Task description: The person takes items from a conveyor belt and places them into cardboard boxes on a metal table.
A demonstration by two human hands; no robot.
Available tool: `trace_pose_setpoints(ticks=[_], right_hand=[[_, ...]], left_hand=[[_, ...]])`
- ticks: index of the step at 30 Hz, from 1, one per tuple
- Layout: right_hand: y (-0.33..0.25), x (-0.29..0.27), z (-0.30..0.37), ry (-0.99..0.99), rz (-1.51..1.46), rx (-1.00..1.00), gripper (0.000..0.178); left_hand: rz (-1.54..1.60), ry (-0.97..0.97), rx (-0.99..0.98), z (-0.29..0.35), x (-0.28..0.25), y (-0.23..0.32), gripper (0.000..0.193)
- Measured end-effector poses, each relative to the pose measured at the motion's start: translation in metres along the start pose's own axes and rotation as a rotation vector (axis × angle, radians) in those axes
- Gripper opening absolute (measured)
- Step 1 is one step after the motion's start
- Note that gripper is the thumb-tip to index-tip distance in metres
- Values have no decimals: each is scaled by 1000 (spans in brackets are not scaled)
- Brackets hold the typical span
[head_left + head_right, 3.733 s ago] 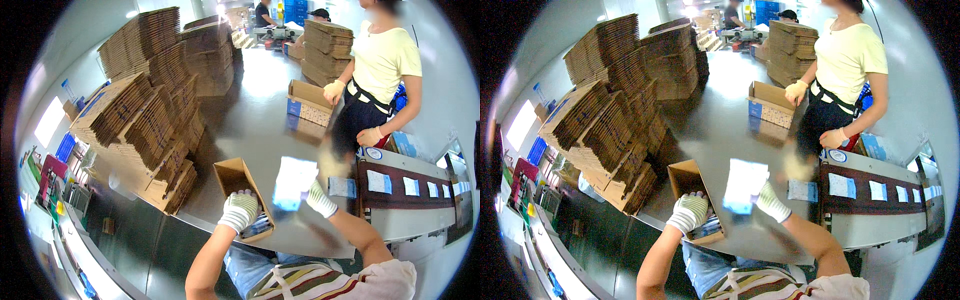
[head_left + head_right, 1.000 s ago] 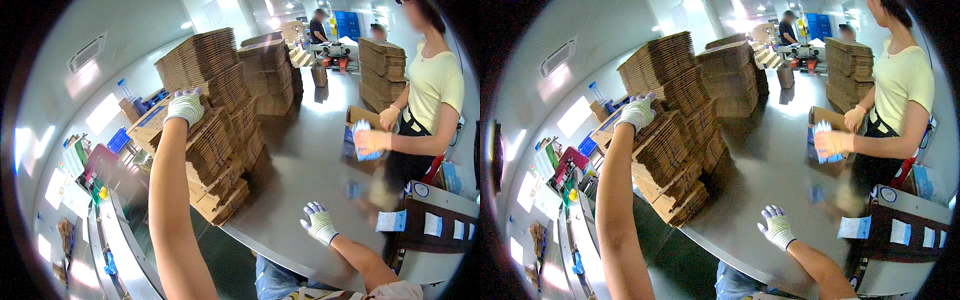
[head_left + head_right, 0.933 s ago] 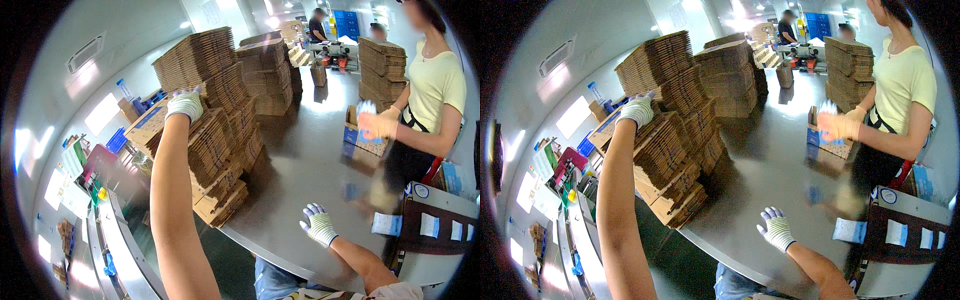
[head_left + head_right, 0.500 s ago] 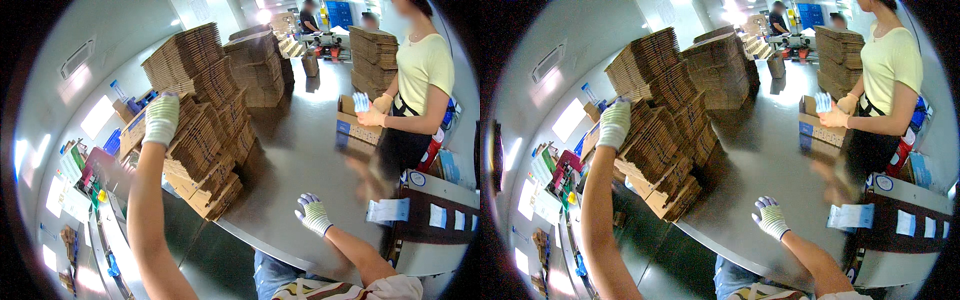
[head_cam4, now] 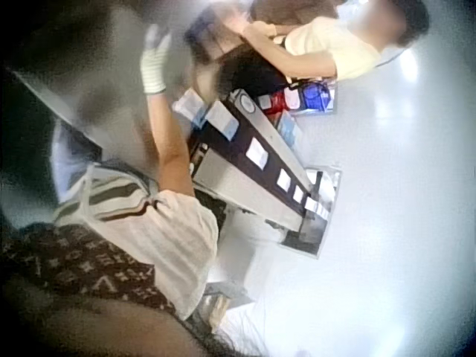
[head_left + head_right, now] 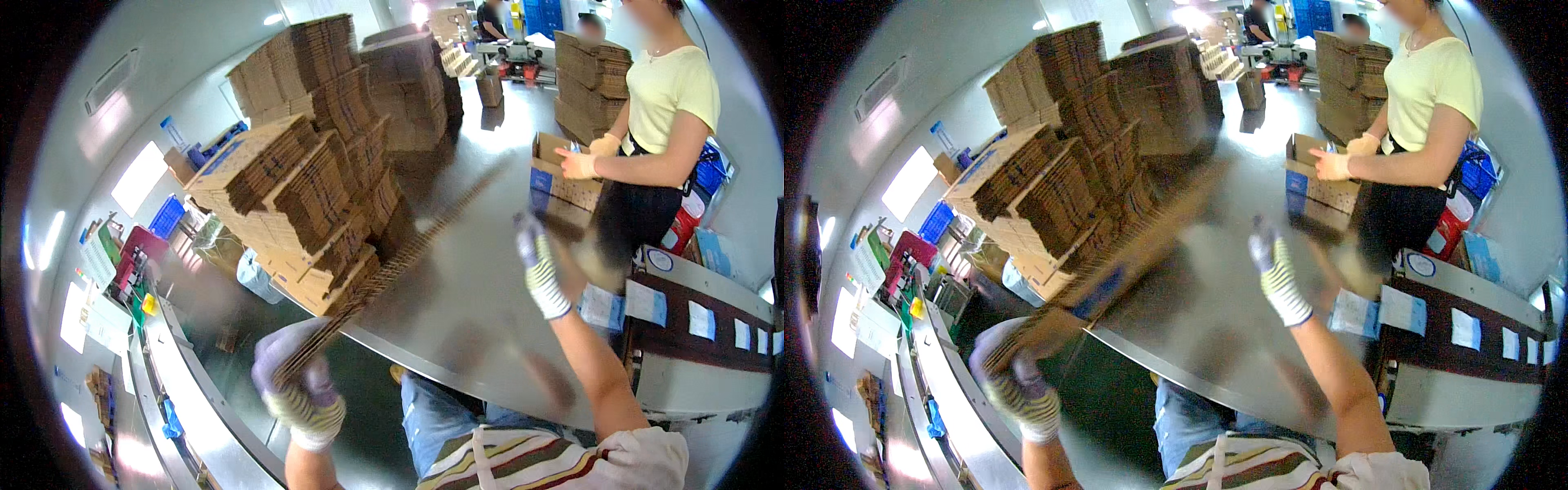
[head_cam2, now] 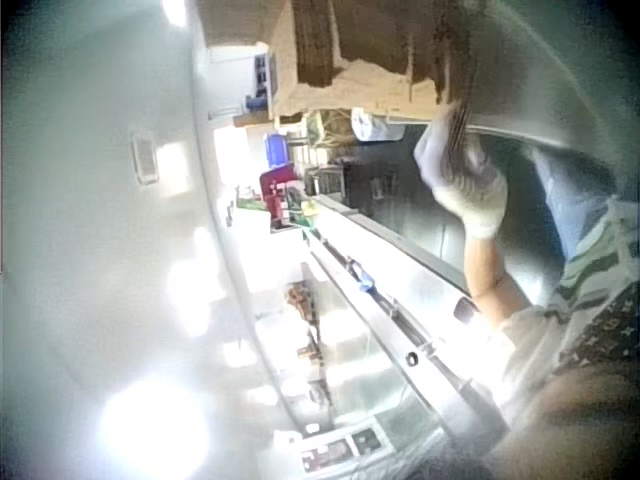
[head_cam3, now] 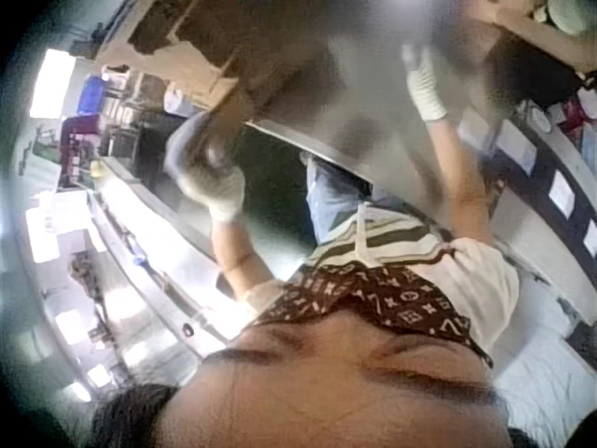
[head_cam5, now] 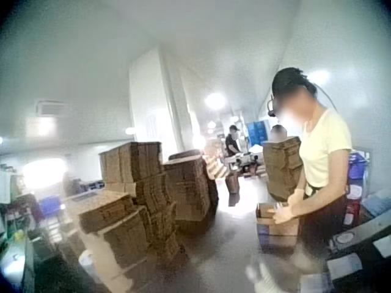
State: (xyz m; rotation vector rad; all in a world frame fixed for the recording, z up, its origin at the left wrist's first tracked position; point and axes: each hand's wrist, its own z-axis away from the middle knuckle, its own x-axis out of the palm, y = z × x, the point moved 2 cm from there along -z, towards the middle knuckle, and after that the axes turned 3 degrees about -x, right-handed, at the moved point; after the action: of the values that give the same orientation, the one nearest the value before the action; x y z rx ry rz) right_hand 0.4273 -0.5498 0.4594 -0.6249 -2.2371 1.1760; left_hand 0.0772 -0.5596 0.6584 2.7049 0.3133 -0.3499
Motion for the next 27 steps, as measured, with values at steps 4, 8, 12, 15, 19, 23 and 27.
trace_pose_setpoints(ticks=[4,8,12,15,19,23,27], right_hand=[[-53,5,-2,-152,-243,157,48],[-36,-29,35,-20,-173,106,47],[-51,-49,56,-155,50,-49,34],[-64,-25,69,-276,141,42,27],[-64,-13,73,-312,339,160,31],[-62,-8,66,-304,246,85,25],[-66,-5,65,-270,371,87,56]], left_hand=[[231,-113,-533,52,24,-43,28],[302,-139,-604,91,49,-91,32],[529,-59,-916,133,104,-126,38],[316,32,-954,132,96,-123,43],[394,58,-958,138,90,-125,66],[528,-48,-960,151,87,-139,64],[496,-460,-966,127,69,-117,62]])
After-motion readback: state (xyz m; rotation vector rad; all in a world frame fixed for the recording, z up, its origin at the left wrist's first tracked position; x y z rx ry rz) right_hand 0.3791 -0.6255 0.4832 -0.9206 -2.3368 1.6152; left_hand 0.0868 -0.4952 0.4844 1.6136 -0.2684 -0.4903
